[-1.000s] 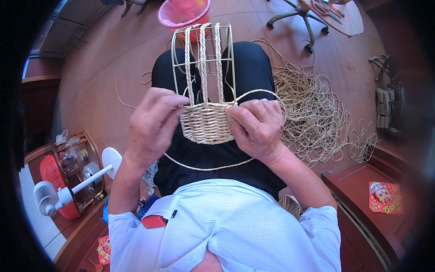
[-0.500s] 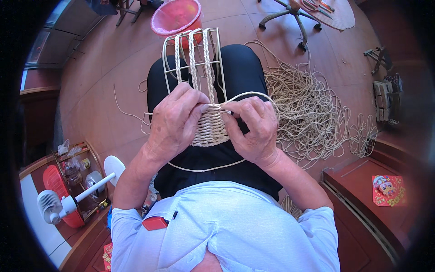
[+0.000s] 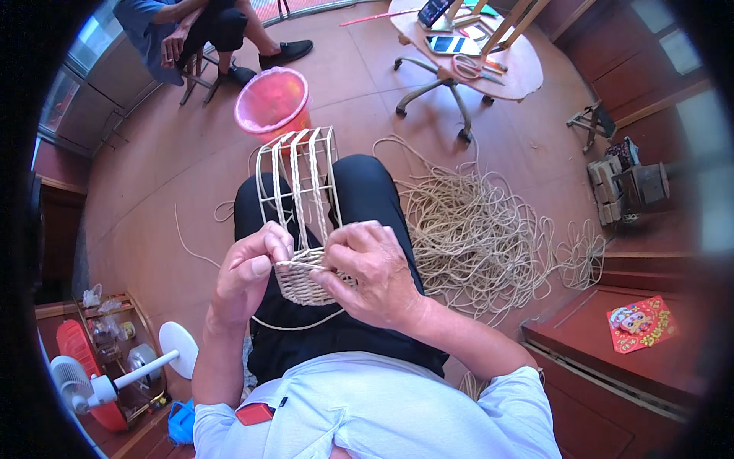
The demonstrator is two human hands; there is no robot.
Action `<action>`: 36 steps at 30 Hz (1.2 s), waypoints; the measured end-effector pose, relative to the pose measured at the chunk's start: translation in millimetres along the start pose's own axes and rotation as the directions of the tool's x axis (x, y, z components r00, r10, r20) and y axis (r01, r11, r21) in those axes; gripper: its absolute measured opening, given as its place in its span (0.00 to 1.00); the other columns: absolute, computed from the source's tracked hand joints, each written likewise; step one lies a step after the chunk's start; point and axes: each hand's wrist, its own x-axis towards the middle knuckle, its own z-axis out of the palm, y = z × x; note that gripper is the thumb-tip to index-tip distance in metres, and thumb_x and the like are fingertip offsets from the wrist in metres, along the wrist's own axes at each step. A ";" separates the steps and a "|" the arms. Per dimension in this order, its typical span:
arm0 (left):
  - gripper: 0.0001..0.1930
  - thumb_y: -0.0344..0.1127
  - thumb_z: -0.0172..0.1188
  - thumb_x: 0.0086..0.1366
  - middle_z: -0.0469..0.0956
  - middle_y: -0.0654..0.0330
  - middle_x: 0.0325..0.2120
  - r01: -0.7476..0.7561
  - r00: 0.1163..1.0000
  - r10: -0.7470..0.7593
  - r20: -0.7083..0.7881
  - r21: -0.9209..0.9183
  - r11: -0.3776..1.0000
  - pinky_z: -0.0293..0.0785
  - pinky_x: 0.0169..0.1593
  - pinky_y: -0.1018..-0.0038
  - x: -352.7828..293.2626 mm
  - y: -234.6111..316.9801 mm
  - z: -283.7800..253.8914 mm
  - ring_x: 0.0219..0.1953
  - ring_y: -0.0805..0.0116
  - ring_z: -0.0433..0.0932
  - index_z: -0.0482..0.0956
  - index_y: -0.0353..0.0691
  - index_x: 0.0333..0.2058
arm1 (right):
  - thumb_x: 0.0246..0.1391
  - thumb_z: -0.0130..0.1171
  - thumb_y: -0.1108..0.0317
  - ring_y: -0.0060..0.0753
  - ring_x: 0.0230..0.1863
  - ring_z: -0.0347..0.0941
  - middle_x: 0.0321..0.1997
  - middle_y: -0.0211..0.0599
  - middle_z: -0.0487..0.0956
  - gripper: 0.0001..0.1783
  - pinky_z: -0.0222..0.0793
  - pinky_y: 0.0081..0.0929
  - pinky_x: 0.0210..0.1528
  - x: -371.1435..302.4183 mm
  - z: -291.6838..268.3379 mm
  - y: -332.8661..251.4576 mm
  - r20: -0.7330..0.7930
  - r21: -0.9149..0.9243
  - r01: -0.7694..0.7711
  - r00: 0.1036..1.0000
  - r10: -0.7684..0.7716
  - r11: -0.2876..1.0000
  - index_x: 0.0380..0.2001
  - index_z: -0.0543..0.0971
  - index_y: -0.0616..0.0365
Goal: Weave a straw basket or cage structure using dried plant fibers.
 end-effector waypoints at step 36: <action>0.07 0.29 0.60 0.79 0.80 0.46 0.41 -0.160 0.975 0.219 -0.040 0.556 0.816 0.81 0.45 0.59 -5.9 -32.4 58.2 0.42 0.45 0.83 0.82 0.34 0.48 | 0.83 0.52 0.55 0.23 0.29 0.70 0.26 0.33 0.77 0.24 0.72 0.30 0.34 46.2 -58.4 -48.7 0.461 0.470 -0.442 0.861 0.215 0.764 0.39 0.82 0.65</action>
